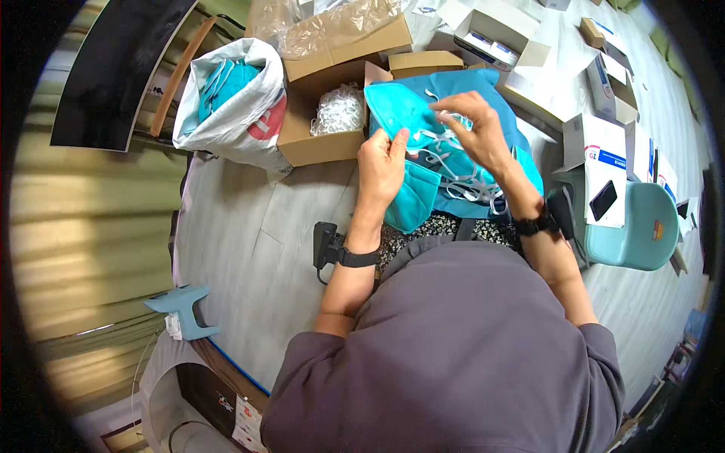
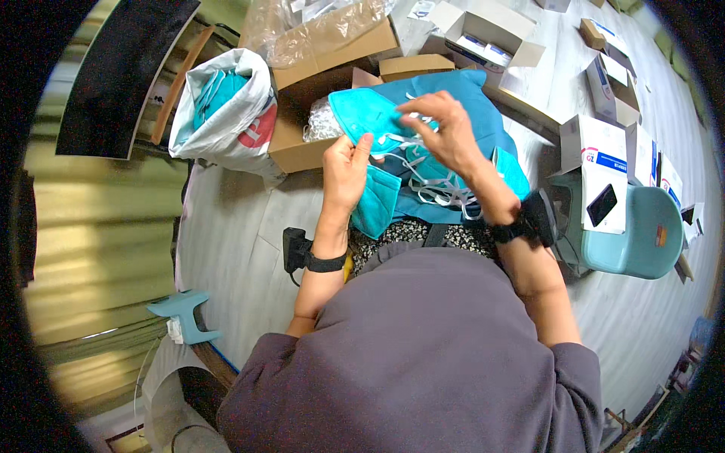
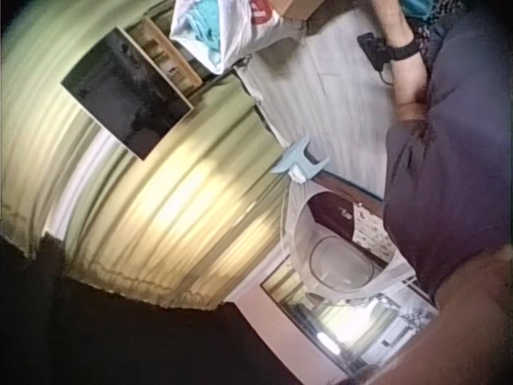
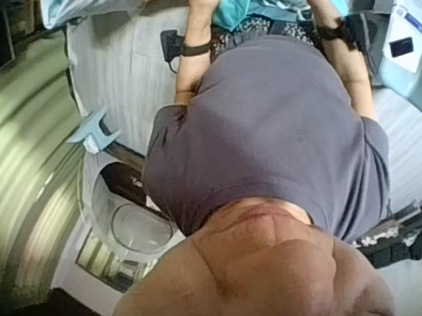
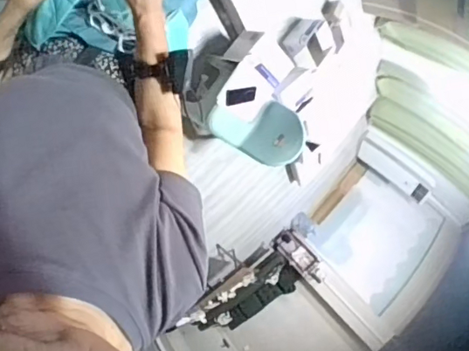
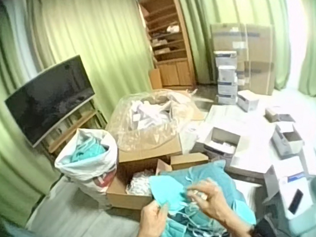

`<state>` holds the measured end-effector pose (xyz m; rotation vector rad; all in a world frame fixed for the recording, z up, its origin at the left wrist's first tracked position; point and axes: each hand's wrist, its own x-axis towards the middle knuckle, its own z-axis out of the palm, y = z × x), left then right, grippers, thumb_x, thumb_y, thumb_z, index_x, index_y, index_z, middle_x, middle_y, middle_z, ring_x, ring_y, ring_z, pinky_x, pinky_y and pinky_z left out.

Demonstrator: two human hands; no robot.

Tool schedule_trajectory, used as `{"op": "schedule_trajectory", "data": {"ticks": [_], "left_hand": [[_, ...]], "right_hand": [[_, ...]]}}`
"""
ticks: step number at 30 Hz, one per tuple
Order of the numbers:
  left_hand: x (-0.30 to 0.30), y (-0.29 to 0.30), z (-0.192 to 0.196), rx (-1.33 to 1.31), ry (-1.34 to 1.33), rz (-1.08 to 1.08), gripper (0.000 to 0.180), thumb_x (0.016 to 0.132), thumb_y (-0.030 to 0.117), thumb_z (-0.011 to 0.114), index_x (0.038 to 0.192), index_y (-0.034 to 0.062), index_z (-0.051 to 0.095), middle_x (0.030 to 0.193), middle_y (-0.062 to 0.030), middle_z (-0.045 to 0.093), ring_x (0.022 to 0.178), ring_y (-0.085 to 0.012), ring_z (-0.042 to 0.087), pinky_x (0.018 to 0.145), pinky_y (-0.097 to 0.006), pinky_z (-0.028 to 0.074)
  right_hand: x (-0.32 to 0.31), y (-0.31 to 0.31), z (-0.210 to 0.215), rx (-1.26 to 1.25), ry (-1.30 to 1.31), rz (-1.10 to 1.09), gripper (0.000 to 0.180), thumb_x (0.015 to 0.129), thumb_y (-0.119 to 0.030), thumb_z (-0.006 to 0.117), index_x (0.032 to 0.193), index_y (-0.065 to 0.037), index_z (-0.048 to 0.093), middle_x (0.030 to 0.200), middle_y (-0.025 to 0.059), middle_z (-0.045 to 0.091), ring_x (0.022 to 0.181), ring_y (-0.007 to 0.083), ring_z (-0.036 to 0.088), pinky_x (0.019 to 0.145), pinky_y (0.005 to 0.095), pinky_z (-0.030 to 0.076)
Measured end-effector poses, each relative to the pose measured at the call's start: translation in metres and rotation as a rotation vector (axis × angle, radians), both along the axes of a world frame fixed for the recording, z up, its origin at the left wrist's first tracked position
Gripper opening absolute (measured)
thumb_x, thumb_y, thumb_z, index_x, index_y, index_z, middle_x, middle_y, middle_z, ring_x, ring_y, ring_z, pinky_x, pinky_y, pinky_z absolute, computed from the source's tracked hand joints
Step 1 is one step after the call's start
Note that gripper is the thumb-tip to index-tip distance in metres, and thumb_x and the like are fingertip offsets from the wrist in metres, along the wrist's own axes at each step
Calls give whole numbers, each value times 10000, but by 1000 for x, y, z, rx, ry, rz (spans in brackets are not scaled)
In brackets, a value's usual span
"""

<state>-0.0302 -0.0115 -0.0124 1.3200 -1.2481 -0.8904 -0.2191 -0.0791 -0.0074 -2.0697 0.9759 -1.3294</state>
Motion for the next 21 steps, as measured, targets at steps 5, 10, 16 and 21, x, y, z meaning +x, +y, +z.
{"op": "schedule_trajectory", "data": {"ticks": [5,10,16,21], "left_hand": [[-2,2,3,1,146,-88,127,954,95,638,962,-31,642,863,-68,696,687,-72,617,554,-243,452],[-3,10,8,-51,-1,-11,125,947,91,652,905,-26,639,787,-26,657,663,-34,526,557,-222,429],[-4,18,41,-158,194,50,172,951,117,652,844,-15,626,752,-24,648,612,-24,509,524,-206,398],[3,6,49,126,391,-160,318,1001,286,574,823,25,616,612,-11,573,439,-42,399,456,-215,328]], "right_hand": [[15,21,10,60,34,134,186,735,-211,806,822,-90,695,770,47,673,777,252,587,745,389,440],[7,20,17,-23,99,56,172,705,-91,805,751,-48,645,741,40,649,765,226,579,760,365,421],[-44,-45,-27,222,-39,-215,131,779,-111,764,894,-66,721,797,91,675,751,207,606,715,353,495],[-9,-14,17,111,-161,177,479,807,-72,714,1276,-99,621,1390,88,536,1241,228,525,1035,359,423]]}}
